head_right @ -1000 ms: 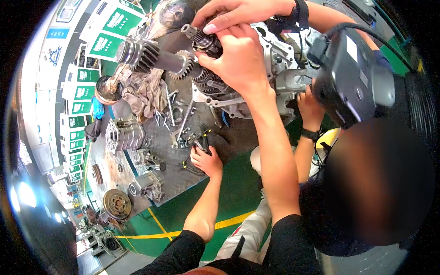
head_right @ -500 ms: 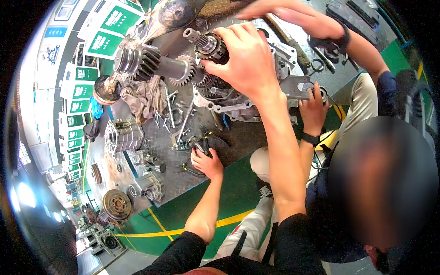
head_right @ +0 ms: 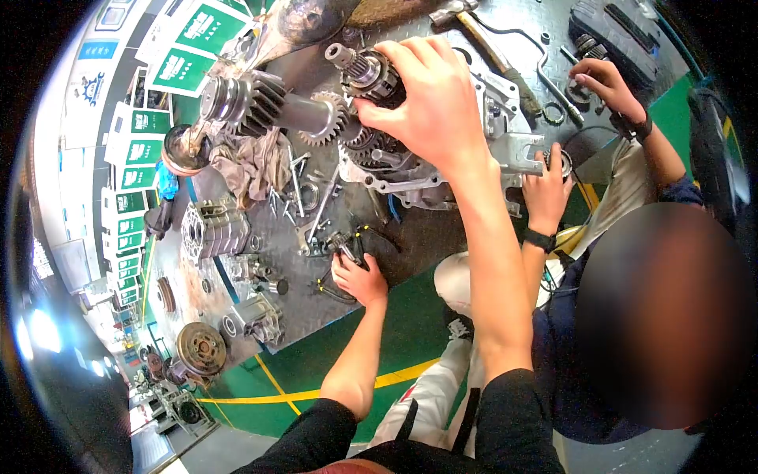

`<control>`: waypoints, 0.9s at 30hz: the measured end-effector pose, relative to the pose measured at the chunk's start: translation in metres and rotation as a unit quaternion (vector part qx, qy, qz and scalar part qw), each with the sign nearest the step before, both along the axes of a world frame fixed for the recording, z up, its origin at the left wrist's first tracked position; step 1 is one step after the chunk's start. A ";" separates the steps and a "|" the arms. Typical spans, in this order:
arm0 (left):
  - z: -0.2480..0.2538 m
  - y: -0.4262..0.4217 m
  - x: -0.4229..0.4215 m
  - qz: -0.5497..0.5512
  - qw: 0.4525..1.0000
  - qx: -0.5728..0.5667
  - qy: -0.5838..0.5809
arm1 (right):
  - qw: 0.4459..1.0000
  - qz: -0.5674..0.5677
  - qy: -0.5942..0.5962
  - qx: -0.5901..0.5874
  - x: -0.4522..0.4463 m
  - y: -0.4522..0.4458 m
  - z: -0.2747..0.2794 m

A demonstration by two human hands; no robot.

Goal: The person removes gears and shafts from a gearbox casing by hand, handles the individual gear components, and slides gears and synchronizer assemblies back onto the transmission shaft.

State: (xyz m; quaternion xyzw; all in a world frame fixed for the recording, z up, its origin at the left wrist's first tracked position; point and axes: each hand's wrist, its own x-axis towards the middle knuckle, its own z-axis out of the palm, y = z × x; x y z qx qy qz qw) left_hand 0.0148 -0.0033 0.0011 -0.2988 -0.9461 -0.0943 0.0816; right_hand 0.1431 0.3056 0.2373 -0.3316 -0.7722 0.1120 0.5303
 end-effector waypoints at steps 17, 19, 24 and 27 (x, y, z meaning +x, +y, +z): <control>0.001 -0.001 -0.001 -0.009 1.000 0.006 0.004 | 0.977 0.182 -0.083 -0.073 0.022 0.031 0.015; 0.001 0.000 -0.002 -0.011 1.000 0.008 0.003 | 0.974 0.191 -0.098 -0.076 0.023 0.034 0.016; 0.000 -0.001 -0.003 -0.003 1.000 0.003 -0.004 | 0.956 0.236 -0.135 -0.107 0.028 0.047 0.022; 0.000 0.000 -0.002 0.000 1.000 0.001 -0.004 | 0.945 0.252 -0.185 -0.092 0.030 0.049 0.028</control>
